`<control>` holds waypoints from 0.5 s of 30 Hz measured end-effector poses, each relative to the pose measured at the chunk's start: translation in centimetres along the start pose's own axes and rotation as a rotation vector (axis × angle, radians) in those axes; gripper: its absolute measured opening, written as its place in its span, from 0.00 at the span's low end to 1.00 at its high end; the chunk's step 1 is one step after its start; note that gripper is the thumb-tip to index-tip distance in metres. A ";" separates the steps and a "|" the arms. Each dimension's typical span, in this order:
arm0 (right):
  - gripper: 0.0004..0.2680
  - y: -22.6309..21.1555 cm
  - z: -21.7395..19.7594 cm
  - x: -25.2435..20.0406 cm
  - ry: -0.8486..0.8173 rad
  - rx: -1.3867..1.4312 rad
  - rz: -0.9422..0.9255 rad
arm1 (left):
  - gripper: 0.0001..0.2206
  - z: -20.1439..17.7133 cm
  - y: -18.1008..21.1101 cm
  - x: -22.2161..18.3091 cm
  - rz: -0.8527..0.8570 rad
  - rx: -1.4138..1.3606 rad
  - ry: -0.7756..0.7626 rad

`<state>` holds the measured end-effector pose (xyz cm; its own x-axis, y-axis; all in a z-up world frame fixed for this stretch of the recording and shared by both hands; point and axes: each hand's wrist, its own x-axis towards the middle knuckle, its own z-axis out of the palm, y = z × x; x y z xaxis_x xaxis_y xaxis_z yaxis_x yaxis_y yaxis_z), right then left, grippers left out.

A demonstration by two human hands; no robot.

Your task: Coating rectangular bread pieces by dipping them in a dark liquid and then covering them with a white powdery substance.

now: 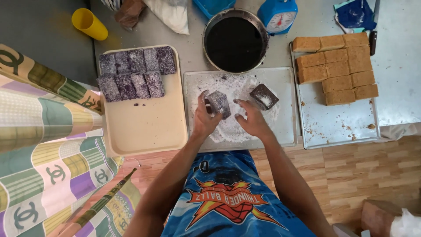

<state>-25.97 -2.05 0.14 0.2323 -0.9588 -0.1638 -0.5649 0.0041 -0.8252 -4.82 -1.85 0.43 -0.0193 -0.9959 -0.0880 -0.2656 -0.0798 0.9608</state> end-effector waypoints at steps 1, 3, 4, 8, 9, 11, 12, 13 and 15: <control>0.18 -1.1 -0.5 0.0 0.001 -0.001 -0.001 | 0.39 -0.3 0.7 -0.2 0.001 -0.001 0.001; 0.23 -3.5 -1.4 0.0 -0.116 0.244 -0.018 | 0.41 -1.0 2.2 -0.6 0.068 -0.048 -0.090; 0.23 -3.3 -1.7 0.3 -0.116 0.241 -0.019 | 0.41 -1.0 1.2 -0.3 0.070 -0.050 -0.089; 0.23 -2.2 -2.0 1.2 -0.207 0.293 -0.043 | 0.43 -1.7 0.1 -0.1 0.129 -0.179 -0.190; 0.22 -2.0 -1.8 1.6 -0.208 0.311 -0.041 | 0.43 -2.2 0.6 -0.2 0.155 -0.221 -0.222; 0.22 -1.6 -1.6 2.0 -0.238 0.375 -0.052 | 0.44 -3.0 0.6 0.0 0.141 -0.234 -0.236; 0.23 -1.5 -1.4 2.3 -0.256 0.443 -0.053 | 0.44 -3.5 0.6 0.1 0.128 -0.247 -0.267; 0.23 -1.8 -1.1 2.7 -0.273 0.432 -0.059 | 0.44 -3.6 0.1 0.2 0.129 -0.254 -0.247; 0.21 -2.5 -0.5 3.5 -0.267 0.415 -0.033 | 0.44 -3.9 -0.8 0.5 0.114 -0.252 -0.254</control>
<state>-24.16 -5.53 1.94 0.4704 -0.8541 -0.2220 -0.2034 0.1398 -0.9691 -0.83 -2.45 0.67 -0.2822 -0.9593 -0.0091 -0.0034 -0.0084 1.0000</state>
